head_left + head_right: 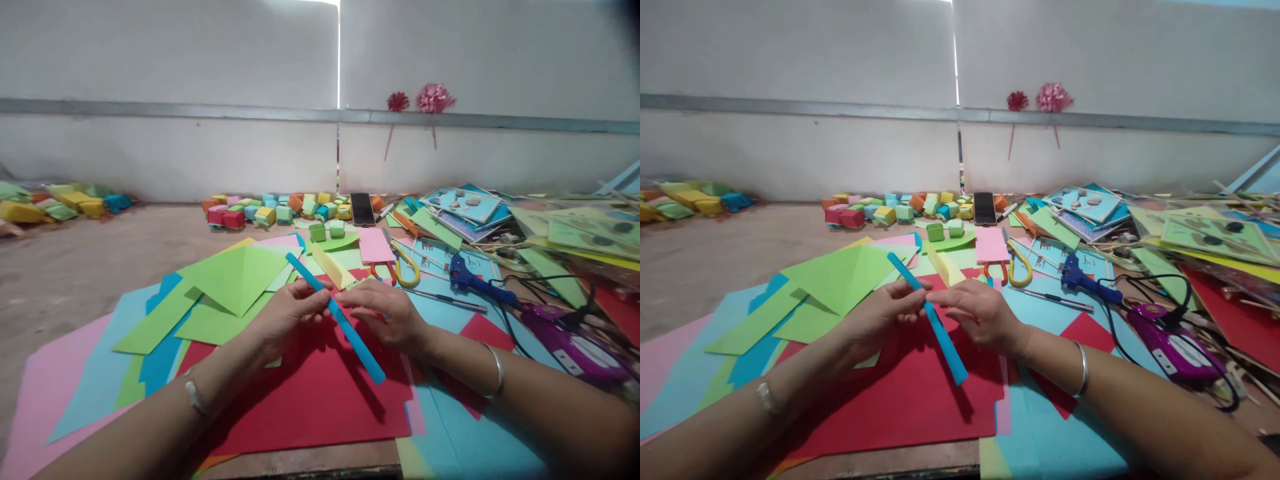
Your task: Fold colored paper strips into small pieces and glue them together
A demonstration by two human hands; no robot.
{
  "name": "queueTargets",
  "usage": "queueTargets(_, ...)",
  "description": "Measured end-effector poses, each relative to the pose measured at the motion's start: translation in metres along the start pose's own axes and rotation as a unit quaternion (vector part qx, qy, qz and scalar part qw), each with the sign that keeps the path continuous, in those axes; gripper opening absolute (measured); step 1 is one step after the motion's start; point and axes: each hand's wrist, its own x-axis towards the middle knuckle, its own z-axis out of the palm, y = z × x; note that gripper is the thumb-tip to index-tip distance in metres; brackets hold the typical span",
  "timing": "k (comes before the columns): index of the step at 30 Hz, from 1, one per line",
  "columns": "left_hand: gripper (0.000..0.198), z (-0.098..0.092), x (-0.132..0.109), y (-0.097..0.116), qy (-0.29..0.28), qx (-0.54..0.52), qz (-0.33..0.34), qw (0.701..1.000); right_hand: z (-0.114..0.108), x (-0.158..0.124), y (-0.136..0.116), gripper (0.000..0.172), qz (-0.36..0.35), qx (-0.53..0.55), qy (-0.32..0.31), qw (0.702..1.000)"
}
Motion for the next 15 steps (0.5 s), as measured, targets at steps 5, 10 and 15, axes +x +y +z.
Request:
queueTargets(5, 0.033, 0.006, -0.007, -0.016, -0.060, -0.027, -0.047, 0.997, 0.004, -0.001, 0.004, 0.017, -0.069, -0.016, -0.003, 0.997)
queueTargets(10, 0.031, -0.005, 0.001, -0.009, -0.008, 0.019, 0.031, 0.999, 0.002, 0.000, 0.002, 0.013, -0.009, -0.020, -0.033, 0.999)
queueTargets(15, 0.029, -0.015, 0.009, 0.004, 0.054, 0.043, 0.114, 0.991, 0.003, -0.002, -0.001, 0.012, 0.048, -0.093, 0.008, 0.994)
